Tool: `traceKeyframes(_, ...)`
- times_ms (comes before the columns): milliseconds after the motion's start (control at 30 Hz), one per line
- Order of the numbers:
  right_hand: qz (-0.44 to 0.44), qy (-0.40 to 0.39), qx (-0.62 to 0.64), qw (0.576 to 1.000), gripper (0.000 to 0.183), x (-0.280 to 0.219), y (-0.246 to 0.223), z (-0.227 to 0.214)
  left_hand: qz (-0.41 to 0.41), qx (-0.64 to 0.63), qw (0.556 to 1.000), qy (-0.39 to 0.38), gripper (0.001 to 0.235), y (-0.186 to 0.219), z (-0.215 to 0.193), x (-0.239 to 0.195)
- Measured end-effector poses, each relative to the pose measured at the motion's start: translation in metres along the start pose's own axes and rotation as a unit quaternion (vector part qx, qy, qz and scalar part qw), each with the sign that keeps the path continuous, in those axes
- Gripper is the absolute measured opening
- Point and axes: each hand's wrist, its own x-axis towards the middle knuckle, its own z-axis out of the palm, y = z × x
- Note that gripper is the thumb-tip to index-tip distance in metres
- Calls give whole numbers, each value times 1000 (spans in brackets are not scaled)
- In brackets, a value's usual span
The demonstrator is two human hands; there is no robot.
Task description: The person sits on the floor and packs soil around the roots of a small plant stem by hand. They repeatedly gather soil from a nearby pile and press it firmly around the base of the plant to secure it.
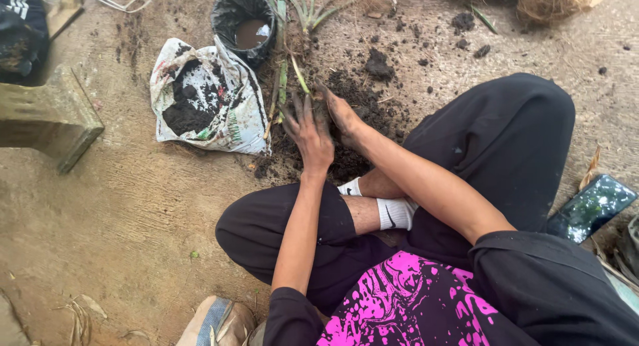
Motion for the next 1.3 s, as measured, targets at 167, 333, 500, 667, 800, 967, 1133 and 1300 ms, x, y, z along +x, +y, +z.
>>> traceKeyframes(167, -18, 48, -49, 997, 53, 3, -8, -13, 46, 134, 987, -77, 63, 4, 8, -5)
traceKeyframes(333, -65, 63, -112, 990, 46, 9, -4, -4, 5, -22, 999, -23, 60, 10, 1, 1)
traceKeyframes(500, -129, 14, -246, 961, 53, -8, -8, 19, -356, -469, 807, -44, 67, 6, -13, 26)
traceKeyframes(667, -261, -34, -320, 910, 53, -26, -15, 36, -339, -735, 586, -29, 45, -28, -29, 46)
traceKeyframes(800, -312, 28, -274, 909, 43, -25, -20, 33, -350, -768, 537, -7, 31, -52, -21, 49)
traceKeyframes(967, -195, 139, -375, 895, 48, 5, -33, 1, -283, -828, 483, 39, 25, -76, -23, 53)
traceKeyframes(1133, -144, 130, -699, 689, 92, 25, 32, -7, -268, -815, 495, 139, 28, -87, -16, 55)
traceKeyframes(1300, -168, 8, -838, 520, 110, 0, 92, -2, -244, -808, 505, 181, 28, -87, -1, 57)
